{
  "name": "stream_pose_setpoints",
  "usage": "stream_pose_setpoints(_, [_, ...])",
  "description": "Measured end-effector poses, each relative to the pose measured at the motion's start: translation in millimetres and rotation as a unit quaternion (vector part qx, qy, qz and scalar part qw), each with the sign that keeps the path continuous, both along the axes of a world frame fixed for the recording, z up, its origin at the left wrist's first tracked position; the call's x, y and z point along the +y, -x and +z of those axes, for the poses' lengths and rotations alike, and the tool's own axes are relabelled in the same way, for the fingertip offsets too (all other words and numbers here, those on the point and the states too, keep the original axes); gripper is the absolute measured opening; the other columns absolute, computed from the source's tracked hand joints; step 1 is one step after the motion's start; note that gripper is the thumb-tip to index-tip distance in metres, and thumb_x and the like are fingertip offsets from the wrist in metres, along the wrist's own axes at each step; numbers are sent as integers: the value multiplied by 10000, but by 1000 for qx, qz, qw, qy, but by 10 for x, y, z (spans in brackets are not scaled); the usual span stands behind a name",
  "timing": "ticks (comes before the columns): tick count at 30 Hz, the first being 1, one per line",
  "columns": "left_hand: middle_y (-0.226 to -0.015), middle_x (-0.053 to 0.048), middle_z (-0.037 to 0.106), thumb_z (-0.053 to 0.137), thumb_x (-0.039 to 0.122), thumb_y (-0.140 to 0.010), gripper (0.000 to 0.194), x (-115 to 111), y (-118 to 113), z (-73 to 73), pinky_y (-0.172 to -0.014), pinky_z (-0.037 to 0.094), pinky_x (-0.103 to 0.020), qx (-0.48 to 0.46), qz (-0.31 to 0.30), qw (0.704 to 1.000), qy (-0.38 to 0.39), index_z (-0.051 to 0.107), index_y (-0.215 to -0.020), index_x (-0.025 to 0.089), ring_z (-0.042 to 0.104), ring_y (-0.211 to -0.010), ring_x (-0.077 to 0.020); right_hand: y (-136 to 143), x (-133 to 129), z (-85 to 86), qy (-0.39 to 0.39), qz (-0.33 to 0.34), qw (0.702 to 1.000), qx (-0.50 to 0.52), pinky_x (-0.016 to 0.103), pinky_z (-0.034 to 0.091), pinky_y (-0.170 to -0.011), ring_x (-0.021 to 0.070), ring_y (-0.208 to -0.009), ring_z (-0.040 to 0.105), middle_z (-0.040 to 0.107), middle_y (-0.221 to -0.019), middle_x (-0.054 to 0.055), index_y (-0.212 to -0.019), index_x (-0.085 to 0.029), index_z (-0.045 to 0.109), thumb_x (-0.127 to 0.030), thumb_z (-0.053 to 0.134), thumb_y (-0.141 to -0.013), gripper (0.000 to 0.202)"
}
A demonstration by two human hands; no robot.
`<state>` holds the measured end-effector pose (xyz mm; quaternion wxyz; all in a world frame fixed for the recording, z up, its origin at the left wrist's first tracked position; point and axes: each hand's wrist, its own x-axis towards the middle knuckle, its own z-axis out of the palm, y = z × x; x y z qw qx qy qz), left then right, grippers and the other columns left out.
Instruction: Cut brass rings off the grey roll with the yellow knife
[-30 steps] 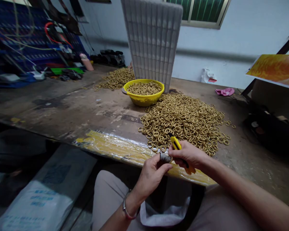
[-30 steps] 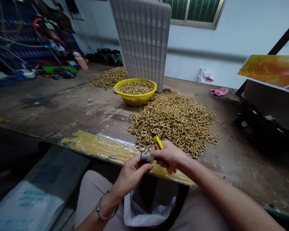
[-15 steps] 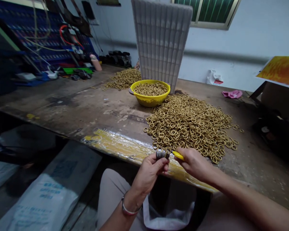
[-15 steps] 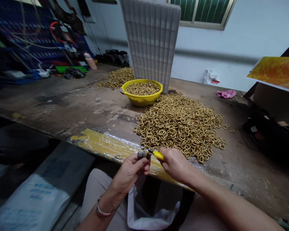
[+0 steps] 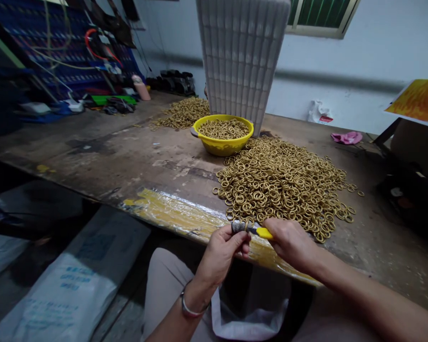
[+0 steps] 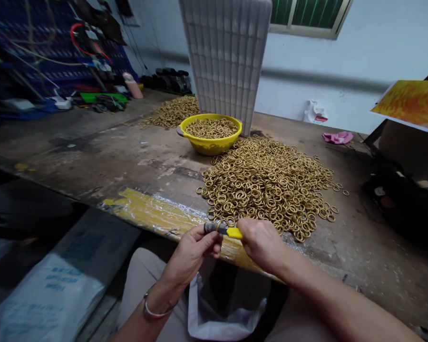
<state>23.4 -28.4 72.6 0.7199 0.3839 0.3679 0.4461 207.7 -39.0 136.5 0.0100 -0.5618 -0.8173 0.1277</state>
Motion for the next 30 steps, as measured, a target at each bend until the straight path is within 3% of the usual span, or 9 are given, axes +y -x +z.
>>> stream_pose_setpoints(5, [-575,0,595,682,346,-790,231,-11,-9,-7,-531,473,-211,58,3,997,-51,626,-744,126,543,-522,-102,54,-21,-8,-25,26,995,-96,272,247,-549,163,-713,584,651,-856,74,-932,-171,567,-113,404,-920,173])
stream_pose_setpoints(15, [-555,22,537,617,316,-782,189,-32,-7,137,-495,395,-207,183,12,976,-114,569,-698,154,492,-512,-105,114,25,-8,-27,19,991,-131,270,354,-582,204,-796,642,661,-928,97,-952,-176,549,-140,406,-957,147])
stream_pose_setpoints(18, [-541,23,522,598,307,-789,191,-84,7,191,-485,376,-213,203,8,970,-133,554,-668,166,468,-506,-109,-18,153,-87,-19,-33,989,-139,269,355,-586,205,-797,652,679,-937,105,-981,-177,549,-123,416,-945,149])
stream_pose_setpoints(21, [-558,5,539,603,270,-795,206,-144,41,240,-529,395,-226,204,-27,962,-180,554,-622,170,487,-549,-121,-275,291,-174,0,-142,977,-160,273,349,-601,207,-776,654,696,-910,123,-973,-163,563,-98,428,-921,159])
stream_pose_setpoints(25, [-591,-1,559,631,366,-823,250,-75,28,123,-555,420,-227,133,-60,979,-143,590,-691,158,512,-562,-122,-517,436,-200,-75,-210,968,-116,272,315,-614,193,-785,635,694,-898,83,-904,-188,585,-196,473,-925,115])
stream_pose_setpoints(30, [-610,-4,590,707,395,-776,285,143,-165,-135,-555,433,-216,27,-41,997,-65,599,-713,139,525,-547,-102,-512,666,-191,-142,-246,955,-88,272,308,-618,187,-784,611,670,-931,83,-927,-182,599,-413,460,-957,271])
